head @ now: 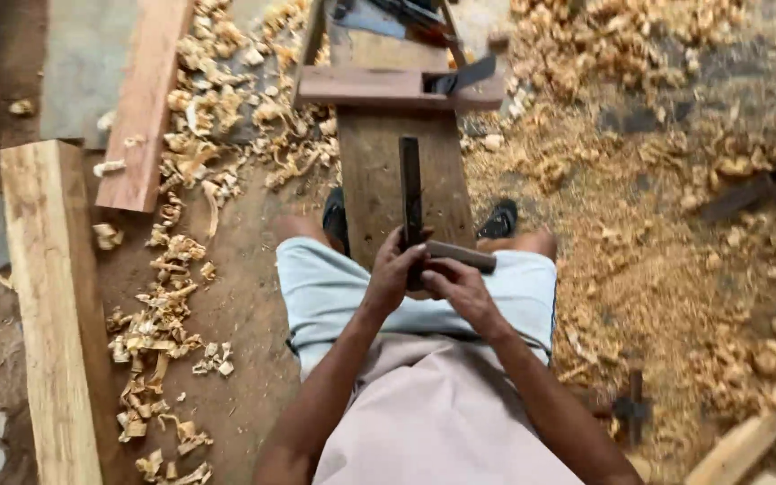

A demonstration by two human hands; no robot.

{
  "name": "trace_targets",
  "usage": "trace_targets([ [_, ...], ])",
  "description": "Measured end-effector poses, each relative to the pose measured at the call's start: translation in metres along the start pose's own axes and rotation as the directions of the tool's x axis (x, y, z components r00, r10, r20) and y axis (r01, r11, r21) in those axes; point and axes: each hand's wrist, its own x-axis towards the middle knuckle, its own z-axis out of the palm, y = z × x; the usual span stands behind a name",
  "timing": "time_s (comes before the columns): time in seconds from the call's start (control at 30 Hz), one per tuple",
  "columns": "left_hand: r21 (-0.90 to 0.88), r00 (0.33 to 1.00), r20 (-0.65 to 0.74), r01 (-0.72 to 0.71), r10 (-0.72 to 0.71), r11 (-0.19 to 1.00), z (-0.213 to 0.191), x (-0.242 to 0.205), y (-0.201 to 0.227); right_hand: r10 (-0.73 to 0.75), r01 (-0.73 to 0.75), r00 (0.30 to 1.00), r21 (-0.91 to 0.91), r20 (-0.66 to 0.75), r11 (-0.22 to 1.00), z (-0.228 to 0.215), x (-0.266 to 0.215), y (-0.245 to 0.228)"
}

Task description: The recorder is adjusting and assembling wooden hand planes using a hammer to set the blades.

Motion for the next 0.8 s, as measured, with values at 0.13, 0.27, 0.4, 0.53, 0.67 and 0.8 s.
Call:
trace_targets([
  [0.13, -0.185, 0.990, 0.011, 0.138, -0.139, 0.973, 0.027, 0.005, 0.024, 0.000, 0.014, 0.987, 0.087, -0.161, 0.996, 0.040, -0.016, -0.059],
  [0.27, -0.153, 0.983, 0.006, 0.183, -0.185, 0.971, 0.028, 0.014, 0.002, 0.092, -0.055, 0.982, 0.212, -0.168, 0.976, 0.028, -0.010, -0.026],
  [0.4, 0.239, 0.994, -0.018, 0.110, -0.109, 0.965, 0.030, 0.014, -0.019, 0.191, -0.136, 0.975, 0.372, -0.115, 0.918, 0.009, -0.015, -0.025],
  [0.53, 0.866, 0.953, 0.154, -0.258, 0.262, 0.428, -0.005, 0.067, 0.012, 0.322, -0.225, 0.946, 0.622, -0.047, 0.750, -0.012, -0.012, -0.052],
  [0.67, 0.968, 0.951, 0.141, -0.190, 0.275, 0.163, -0.045, 0.195, 0.039, 0.412, -0.258, 0.910, 0.716, -0.045, 0.649, -0.051, -0.012, -0.058],
  [0.8, 0.926, 0.925, 0.342, -0.303, 0.164, -0.225, -0.051, 0.314, 0.059, 0.489, -0.361, 0.849, 0.455, -0.202, 0.814, -0.069, -0.017, -0.029],
])
